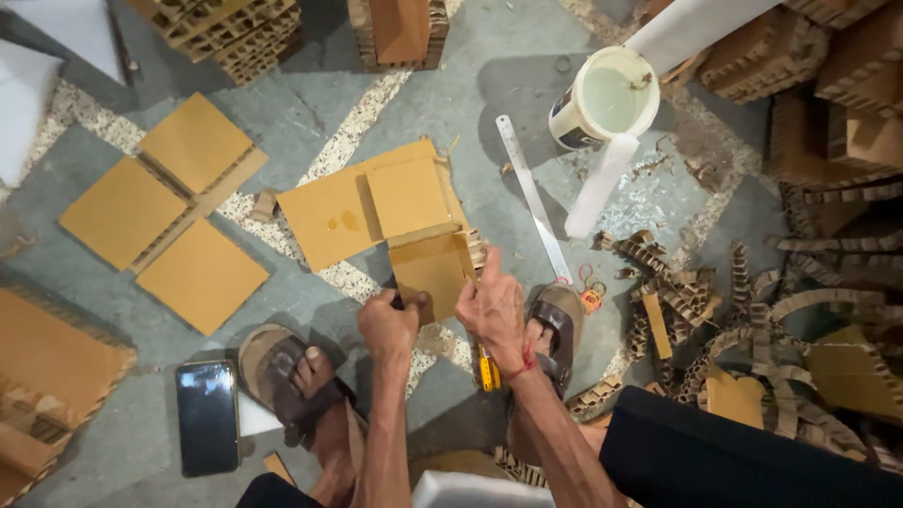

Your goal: The person assembles a small cardboard box by applying glue to the edges of a flat sheet and folding the flaps into a cube shape. They then secure the box by wrapping a rubber band around it.

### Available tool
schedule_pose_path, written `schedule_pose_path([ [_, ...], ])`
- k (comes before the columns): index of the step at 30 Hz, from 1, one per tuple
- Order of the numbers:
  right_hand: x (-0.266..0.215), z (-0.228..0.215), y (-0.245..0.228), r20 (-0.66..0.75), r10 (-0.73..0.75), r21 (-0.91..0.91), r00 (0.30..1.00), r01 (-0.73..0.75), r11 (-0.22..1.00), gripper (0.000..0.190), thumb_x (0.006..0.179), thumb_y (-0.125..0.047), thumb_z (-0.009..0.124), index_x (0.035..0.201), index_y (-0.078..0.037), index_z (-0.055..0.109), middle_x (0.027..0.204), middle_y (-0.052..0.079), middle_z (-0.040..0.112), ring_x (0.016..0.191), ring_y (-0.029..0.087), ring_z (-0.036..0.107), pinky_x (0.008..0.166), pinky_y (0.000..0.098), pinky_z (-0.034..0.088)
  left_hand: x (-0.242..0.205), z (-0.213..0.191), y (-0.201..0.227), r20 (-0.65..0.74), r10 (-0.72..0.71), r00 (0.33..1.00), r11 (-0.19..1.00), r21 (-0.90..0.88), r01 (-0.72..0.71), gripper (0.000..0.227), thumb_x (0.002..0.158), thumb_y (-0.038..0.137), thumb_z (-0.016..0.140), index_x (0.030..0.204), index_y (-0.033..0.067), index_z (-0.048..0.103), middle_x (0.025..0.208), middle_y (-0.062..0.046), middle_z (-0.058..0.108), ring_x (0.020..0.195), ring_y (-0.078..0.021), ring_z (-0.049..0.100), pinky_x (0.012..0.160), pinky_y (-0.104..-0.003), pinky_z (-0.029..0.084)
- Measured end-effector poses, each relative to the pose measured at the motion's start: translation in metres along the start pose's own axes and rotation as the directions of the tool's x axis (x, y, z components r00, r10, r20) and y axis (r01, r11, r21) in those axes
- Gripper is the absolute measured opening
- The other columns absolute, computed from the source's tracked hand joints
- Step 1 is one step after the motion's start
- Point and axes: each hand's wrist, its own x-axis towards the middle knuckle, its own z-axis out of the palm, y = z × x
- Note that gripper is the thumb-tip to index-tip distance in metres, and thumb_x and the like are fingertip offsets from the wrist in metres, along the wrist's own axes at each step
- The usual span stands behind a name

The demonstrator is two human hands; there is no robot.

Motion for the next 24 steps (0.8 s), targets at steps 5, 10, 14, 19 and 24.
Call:
schedule_pose_path([
  [5, 0.001, 0.0, 0.003, -0.011, 0.008, 0.045, 1.0, -0.007, 0.999, 0.049, 0.082, -0.009, 0.067, 0.127, -0.001, 0.048, 0.067, 0.027, 0.065, 0.062, 0.049, 0.065, 0.055, 0.0563, 0.051, -0.001, -0.006, 0.006, 0.024, -0.015, 1.0, 1.0, 0.021, 0.015, 0.028, 0.074, 0.028, 0.088, 0.086, 0.0041, 0.079, 0.074, -0.019, 0.072, 0.069, -0.0385, 0.07, 0.066, -0.046, 0.053],
  [10, 0.003, -0.002, 0.001, -0.001, 0.016, 0.005, 1.0, -0.016, 1.0, 0.047, 0.083, -0.01, 0.068, 0.125, -0.002, 0.048, 0.067, 0.028, 0.065, 0.063, 0.05, 0.065, 0.058, 0.0573, 0.051, 0.005, -0.024, 0.033, 0.102, -0.083, 0.991, 0.974, 0.221, 0.059, 0.031, 0.078, 0.03, 0.085, 0.087, 0.0013, 0.079, 0.078, -0.023, 0.073, 0.074, -0.0398, 0.072, 0.069, -0.048, 0.055],
  [14, 0.004, -0.002, 0.0, 0.042, 0.096, -0.015, 0.994, -0.095, 0.995, 0.047, 0.083, -0.012, 0.069, 0.124, -0.003, 0.048, 0.069, 0.027, 0.066, 0.064, 0.049, 0.066, 0.058, 0.0566, 0.053, 0.04, -0.031, 0.058, 0.129, -0.075, 0.989, 0.912, 0.411, 0.015, 0.049, 0.088, 0.043, 0.079, 0.104, -0.0033, 0.073, 0.087, -0.025, 0.072, 0.081, -0.0401, 0.072, 0.075, -0.05, 0.056],
  [19, -0.001, -0.007, -0.006, -0.02, -0.002, 0.003, 1.0, 0.002, 1.0, 0.049, 0.083, -0.009, 0.067, 0.128, -0.003, 0.047, 0.069, 0.026, 0.067, 0.064, 0.049, 0.066, 0.059, 0.0573, 0.051, 0.12, -0.023, 0.079, 0.001, 0.442, 0.897, 0.859, 0.286, -0.424, 0.067, 0.078, 0.025, 0.083, 0.129, -0.0116, 0.06, 0.116, -0.03, 0.065, 0.106, -0.0459, 0.066, 0.09, -0.05, 0.054],
  [24, 0.002, -0.012, -0.008, -0.033, -0.01, 0.051, 0.999, 0.012, 0.999, 0.048, 0.083, -0.008, 0.067, 0.126, -0.003, 0.048, 0.069, 0.025, 0.067, 0.064, 0.048, 0.066, 0.059, 0.0568, 0.052, 0.175, -0.022, 0.105, 0.446, 0.229, 0.865, 0.8, 0.42, -0.428, 0.059, 0.078, 0.035, 0.09, 0.114, -0.0082, 0.069, 0.117, -0.032, 0.063, 0.111, -0.0449, 0.065, 0.092, -0.048, 0.055],
])
